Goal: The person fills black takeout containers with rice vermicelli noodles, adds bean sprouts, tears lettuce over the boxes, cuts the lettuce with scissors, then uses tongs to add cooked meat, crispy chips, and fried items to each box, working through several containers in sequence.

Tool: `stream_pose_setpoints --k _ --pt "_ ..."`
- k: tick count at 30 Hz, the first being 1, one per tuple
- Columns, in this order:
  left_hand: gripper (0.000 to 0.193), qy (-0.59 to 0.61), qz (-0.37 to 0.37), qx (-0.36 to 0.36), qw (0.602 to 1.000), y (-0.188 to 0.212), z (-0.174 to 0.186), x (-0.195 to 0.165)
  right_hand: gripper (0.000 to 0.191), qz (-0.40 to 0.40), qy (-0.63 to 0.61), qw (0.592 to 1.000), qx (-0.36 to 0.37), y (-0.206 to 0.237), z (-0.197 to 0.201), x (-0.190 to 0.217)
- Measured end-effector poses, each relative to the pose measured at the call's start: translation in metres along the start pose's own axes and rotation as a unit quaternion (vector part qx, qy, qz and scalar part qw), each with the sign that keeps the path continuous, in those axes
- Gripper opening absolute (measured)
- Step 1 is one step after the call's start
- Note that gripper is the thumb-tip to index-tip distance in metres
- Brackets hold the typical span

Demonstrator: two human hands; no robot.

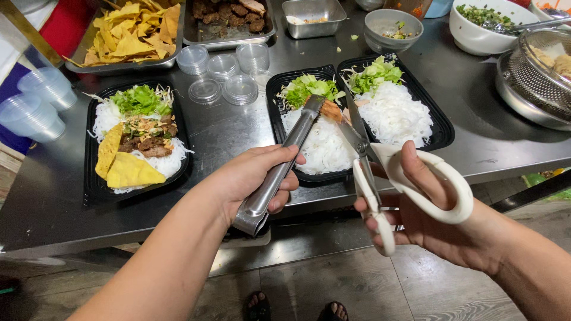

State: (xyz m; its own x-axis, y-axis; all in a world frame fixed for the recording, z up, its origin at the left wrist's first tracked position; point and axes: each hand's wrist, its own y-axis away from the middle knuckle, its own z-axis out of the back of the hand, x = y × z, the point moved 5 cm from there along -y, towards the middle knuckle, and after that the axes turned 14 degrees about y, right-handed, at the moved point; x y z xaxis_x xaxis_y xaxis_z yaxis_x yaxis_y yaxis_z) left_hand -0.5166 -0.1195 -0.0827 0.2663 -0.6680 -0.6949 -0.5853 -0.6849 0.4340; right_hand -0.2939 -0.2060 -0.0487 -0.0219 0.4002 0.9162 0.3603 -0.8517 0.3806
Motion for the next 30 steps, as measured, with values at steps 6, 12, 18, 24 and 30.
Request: stream_pose_setpoints --k 6,12,18,24,30 --pt "0.03 0.024 0.0 -0.001 1.0 -0.002 -0.007 0.0 0.09 -0.112 0.035 0.988 -0.096 -0.015 0.014 -0.007" --pt "0.028 0.041 -0.022 -0.005 0.999 -0.004 -0.013 -0.002 0.087 -0.071 0.02 0.997 -0.037 -0.012 0.002 -0.003" --pt "0.029 0.029 -0.007 0.003 1.0 -0.005 -0.014 0.005 0.077 -0.138 0.058 0.978 -0.148 -0.019 0.009 -0.005" --pt "0.033 0.013 0.009 -0.02 1.0 -0.005 -0.009 0.005 0.049 -0.033 0.002 0.998 -0.062 -0.024 0.004 -0.006" --pt "0.032 -0.021 -0.013 -0.068 0.997 0.004 -0.007 0.005 0.046 -0.049 -0.011 0.994 -0.097 -0.021 0.008 -0.014"
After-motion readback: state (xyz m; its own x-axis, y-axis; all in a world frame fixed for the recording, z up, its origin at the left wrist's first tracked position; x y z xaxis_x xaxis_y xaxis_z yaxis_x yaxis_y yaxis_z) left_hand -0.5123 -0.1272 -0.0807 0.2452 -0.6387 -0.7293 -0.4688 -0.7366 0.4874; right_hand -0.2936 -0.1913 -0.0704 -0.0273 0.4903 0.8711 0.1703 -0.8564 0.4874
